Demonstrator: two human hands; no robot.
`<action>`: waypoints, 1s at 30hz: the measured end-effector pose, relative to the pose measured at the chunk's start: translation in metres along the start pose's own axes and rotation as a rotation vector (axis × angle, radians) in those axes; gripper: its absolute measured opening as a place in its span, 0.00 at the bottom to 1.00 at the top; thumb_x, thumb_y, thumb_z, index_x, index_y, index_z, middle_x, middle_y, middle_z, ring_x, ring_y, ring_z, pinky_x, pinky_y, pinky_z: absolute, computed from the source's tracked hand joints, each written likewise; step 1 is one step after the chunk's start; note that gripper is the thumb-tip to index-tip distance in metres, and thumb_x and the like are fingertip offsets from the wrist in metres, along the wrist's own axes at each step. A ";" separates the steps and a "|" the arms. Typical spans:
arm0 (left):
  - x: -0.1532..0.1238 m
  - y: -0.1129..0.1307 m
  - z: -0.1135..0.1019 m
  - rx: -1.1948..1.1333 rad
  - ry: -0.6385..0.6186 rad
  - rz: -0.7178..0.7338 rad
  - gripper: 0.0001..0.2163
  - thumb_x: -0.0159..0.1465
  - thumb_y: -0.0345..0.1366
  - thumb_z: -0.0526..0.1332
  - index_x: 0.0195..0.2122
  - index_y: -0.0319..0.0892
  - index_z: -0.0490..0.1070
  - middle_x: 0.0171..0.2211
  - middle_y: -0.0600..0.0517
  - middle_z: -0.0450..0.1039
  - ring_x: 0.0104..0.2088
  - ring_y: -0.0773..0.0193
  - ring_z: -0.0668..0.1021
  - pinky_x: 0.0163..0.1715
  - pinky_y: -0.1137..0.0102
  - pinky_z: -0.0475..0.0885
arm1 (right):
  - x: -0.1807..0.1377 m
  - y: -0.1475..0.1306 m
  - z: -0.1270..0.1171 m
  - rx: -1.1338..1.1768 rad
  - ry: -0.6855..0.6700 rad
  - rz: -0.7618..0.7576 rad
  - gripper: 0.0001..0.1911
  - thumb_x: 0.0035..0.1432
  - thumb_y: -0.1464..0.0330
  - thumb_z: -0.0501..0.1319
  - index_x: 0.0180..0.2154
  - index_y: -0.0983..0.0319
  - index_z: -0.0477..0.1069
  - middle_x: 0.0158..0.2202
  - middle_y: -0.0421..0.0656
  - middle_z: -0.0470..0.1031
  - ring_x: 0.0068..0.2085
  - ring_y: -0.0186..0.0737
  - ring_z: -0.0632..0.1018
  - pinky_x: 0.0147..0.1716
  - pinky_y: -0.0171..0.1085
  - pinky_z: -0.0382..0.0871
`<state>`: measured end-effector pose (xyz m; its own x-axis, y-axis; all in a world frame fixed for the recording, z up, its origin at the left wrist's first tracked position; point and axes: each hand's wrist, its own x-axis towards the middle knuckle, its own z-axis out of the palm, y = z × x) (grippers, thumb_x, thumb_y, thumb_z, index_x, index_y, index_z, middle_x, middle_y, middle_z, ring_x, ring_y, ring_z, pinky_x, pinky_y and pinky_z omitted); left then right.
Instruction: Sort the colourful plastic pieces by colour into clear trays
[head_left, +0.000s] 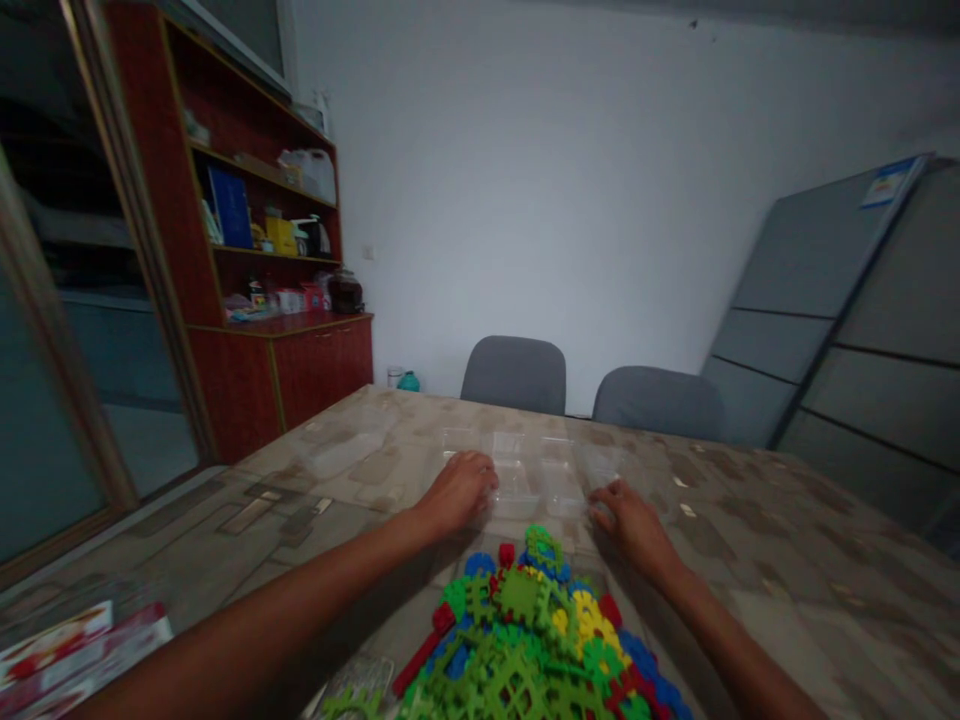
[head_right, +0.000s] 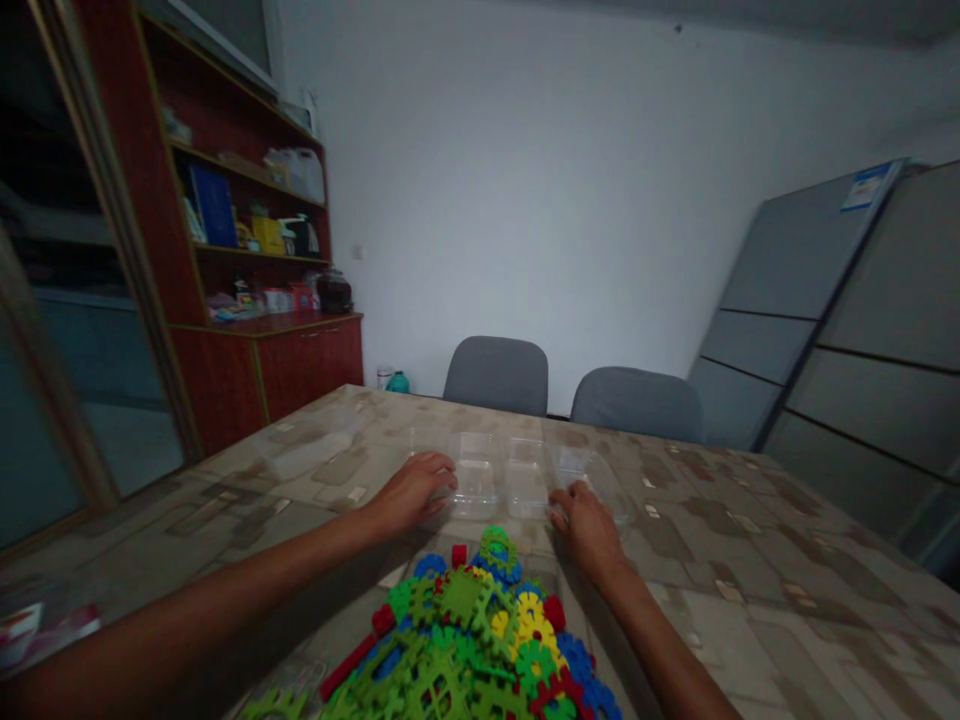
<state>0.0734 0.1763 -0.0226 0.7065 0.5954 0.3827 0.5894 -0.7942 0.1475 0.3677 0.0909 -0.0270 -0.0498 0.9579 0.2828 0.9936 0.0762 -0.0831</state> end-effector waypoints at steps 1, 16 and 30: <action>0.003 0.001 0.003 -0.011 0.002 0.013 0.08 0.58 0.27 0.62 0.38 0.42 0.75 0.44 0.47 0.75 0.48 0.53 0.72 0.51 0.60 0.65 | -0.003 -0.001 0.000 -0.007 0.004 0.005 0.14 0.62 0.69 0.55 0.44 0.63 0.77 0.44 0.53 0.75 0.42 0.48 0.78 0.43 0.39 0.69; -0.012 0.008 0.000 -0.134 0.029 0.132 0.06 0.60 0.25 0.60 0.33 0.42 0.74 0.43 0.47 0.77 0.47 0.55 0.74 0.52 0.62 0.65 | -0.062 0.026 0.003 0.069 0.078 -0.014 0.28 0.59 0.67 0.50 0.60 0.67 0.63 0.42 0.53 0.80 0.42 0.51 0.80 0.44 0.47 0.72; -0.015 0.000 0.004 -0.170 -0.021 0.090 0.13 0.56 0.21 0.59 0.40 0.43 0.75 0.54 0.46 0.73 0.56 0.55 0.71 0.59 0.61 0.64 | -0.041 0.043 0.014 0.153 0.174 -0.116 0.28 0.58 0.71 0.46 0.58 0.68 0.66 0.35 0.50 0.80 0.37 0.48 0.80 0.43 0.47 0.72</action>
<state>0.0645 0.1675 -0.0319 0.7622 0.5224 0.3824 0.4506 -0.8522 0.2660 0.4108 0.0591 -0.0554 -0.1317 0.8793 0.4577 0.9546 0.2369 -0.1804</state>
